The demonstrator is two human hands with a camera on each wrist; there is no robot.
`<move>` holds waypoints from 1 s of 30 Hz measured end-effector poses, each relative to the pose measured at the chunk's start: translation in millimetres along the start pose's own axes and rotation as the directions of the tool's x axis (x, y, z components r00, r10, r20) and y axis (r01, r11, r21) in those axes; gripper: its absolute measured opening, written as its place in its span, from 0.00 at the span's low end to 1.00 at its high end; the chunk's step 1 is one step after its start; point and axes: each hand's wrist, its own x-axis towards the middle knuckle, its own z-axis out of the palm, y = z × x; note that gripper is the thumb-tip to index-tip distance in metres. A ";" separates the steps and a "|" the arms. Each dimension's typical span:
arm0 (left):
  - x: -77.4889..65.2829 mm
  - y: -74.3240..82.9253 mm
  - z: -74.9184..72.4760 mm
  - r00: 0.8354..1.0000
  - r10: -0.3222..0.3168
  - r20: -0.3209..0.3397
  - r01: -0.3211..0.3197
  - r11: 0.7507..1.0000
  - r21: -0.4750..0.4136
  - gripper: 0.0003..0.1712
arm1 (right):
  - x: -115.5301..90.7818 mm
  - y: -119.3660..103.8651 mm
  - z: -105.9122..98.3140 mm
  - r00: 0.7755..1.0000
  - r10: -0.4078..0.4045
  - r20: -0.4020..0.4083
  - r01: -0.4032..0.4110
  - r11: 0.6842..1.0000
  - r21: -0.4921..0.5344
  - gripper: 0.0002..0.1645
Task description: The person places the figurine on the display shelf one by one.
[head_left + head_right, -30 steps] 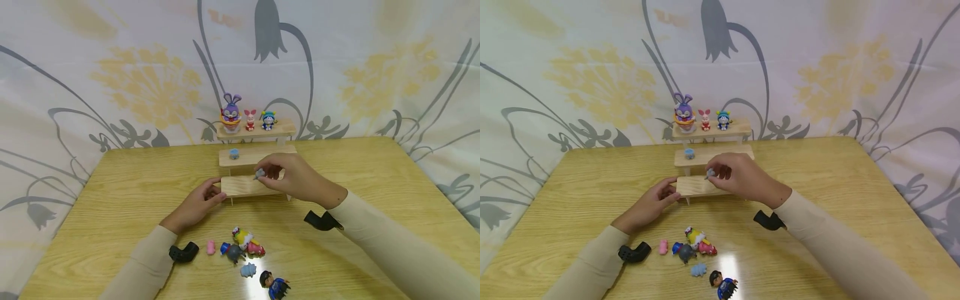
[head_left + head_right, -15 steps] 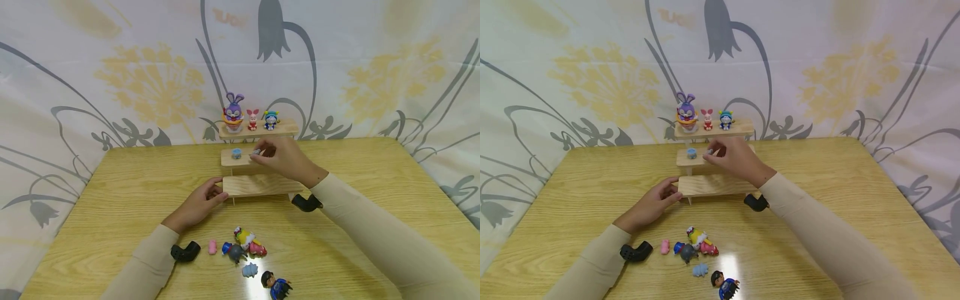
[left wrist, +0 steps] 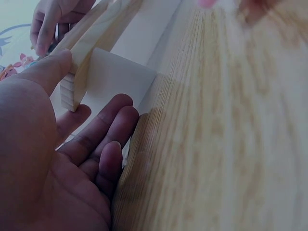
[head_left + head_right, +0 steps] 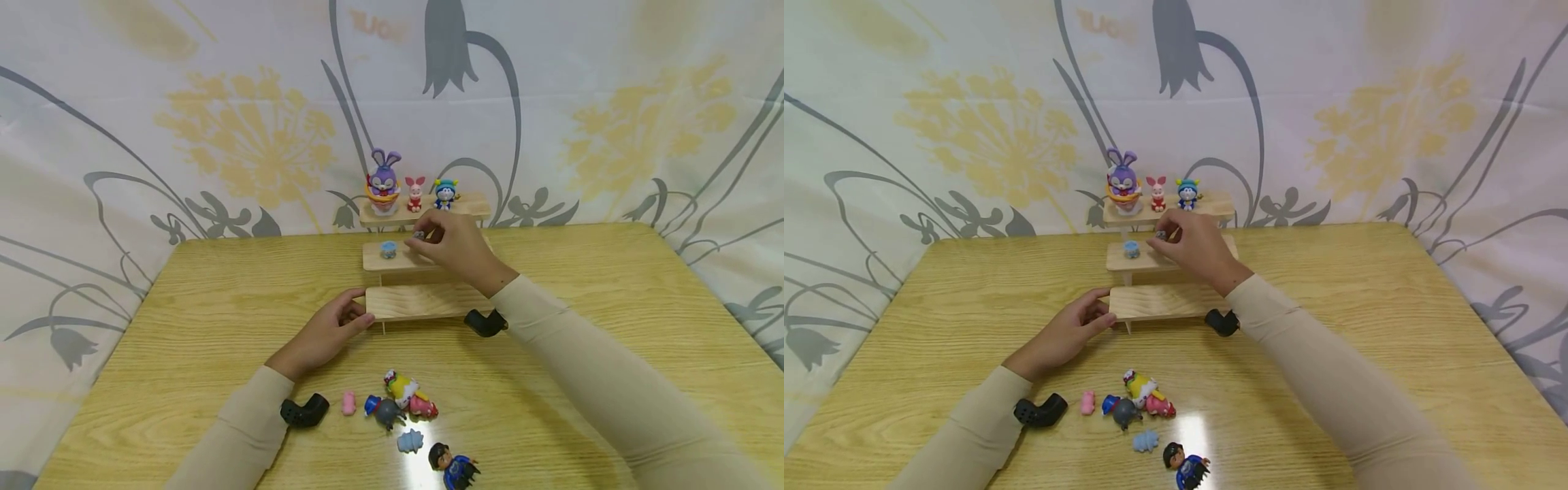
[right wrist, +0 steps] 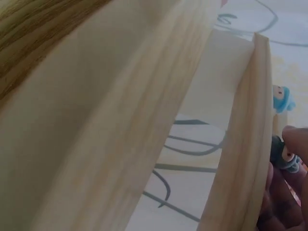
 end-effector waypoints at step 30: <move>0.0 -0.3 0.0 1.000 -0.002 -0.007 0.002 1.000 -0.007 0.39 | -3.4 -0.5 18.1 0.995 -0.096 -0.029 0.092 0.987 -0.133 0.15</move>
